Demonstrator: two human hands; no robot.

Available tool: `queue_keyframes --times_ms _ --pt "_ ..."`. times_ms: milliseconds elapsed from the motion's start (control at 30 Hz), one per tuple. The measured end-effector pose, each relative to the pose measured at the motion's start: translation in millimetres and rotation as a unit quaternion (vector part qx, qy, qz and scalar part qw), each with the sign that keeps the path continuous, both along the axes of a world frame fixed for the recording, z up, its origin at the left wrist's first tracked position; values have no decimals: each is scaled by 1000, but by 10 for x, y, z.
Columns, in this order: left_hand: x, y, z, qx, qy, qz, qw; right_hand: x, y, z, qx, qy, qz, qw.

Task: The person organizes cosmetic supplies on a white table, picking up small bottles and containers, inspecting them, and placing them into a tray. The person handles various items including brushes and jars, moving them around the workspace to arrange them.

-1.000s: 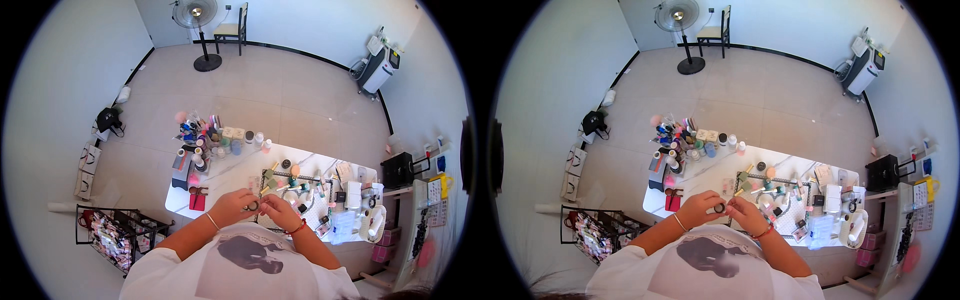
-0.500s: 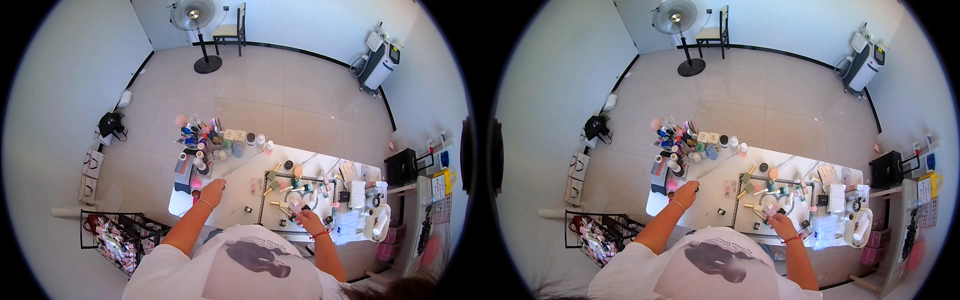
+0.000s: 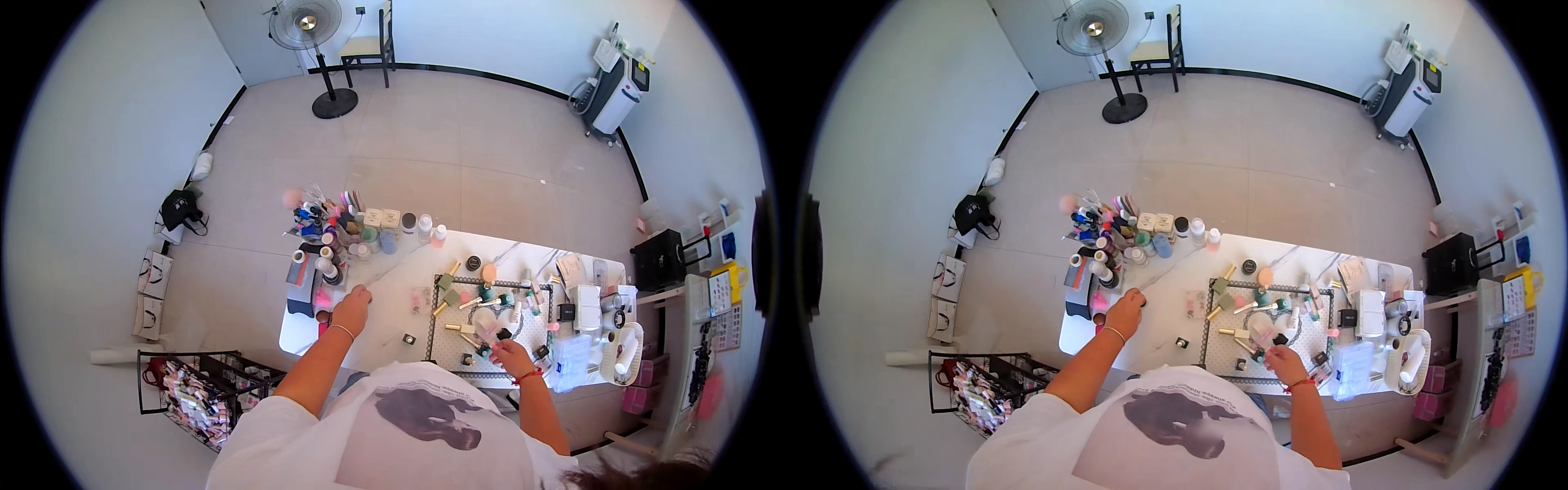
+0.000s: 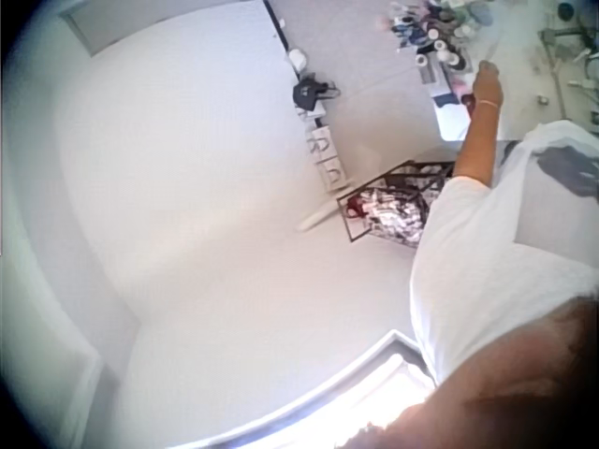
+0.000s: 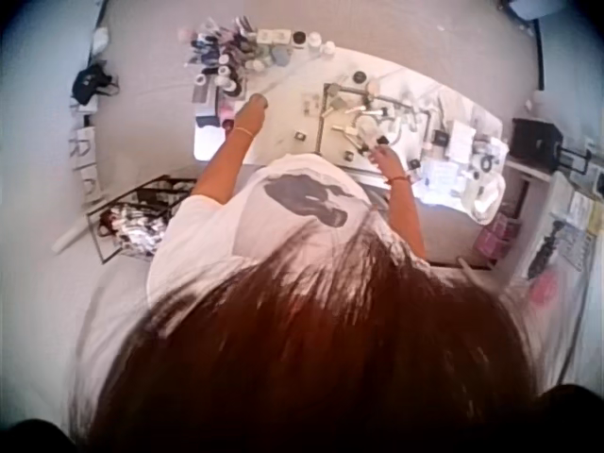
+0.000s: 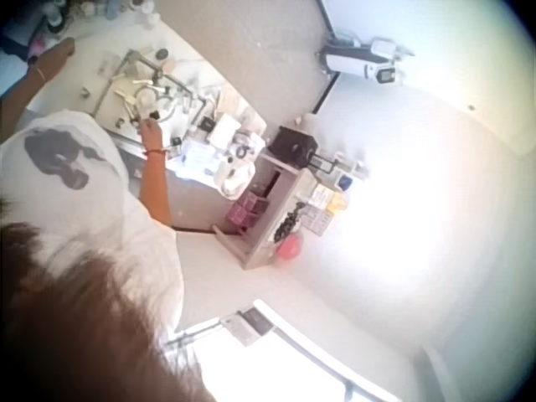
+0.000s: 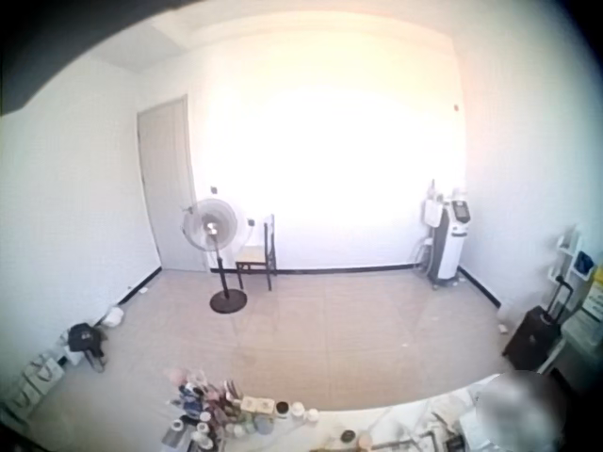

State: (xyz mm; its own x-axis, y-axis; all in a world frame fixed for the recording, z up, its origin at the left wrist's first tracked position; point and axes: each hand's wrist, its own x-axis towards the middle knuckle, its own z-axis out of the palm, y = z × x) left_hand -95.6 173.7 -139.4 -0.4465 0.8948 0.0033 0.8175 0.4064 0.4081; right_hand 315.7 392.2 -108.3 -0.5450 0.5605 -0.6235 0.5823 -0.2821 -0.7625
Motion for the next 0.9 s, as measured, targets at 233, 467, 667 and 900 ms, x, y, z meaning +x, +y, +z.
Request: queue_keyframes --times_ms 233,467,667,900 --pt "307 -173 209 -167 18 29 985 -25 5 -13 18 -21 -3 1000" --pt "332 -181 173 -266 -47 41 962 -87 -3 -19 45 -17 9 999" --pt "142 135 147 -293 -58 72 952 17 26 -86 52 -21 -28 998" --pt "2 293 160 -279 -67 95 953 86 -7 -68 37 -66 -44 996"
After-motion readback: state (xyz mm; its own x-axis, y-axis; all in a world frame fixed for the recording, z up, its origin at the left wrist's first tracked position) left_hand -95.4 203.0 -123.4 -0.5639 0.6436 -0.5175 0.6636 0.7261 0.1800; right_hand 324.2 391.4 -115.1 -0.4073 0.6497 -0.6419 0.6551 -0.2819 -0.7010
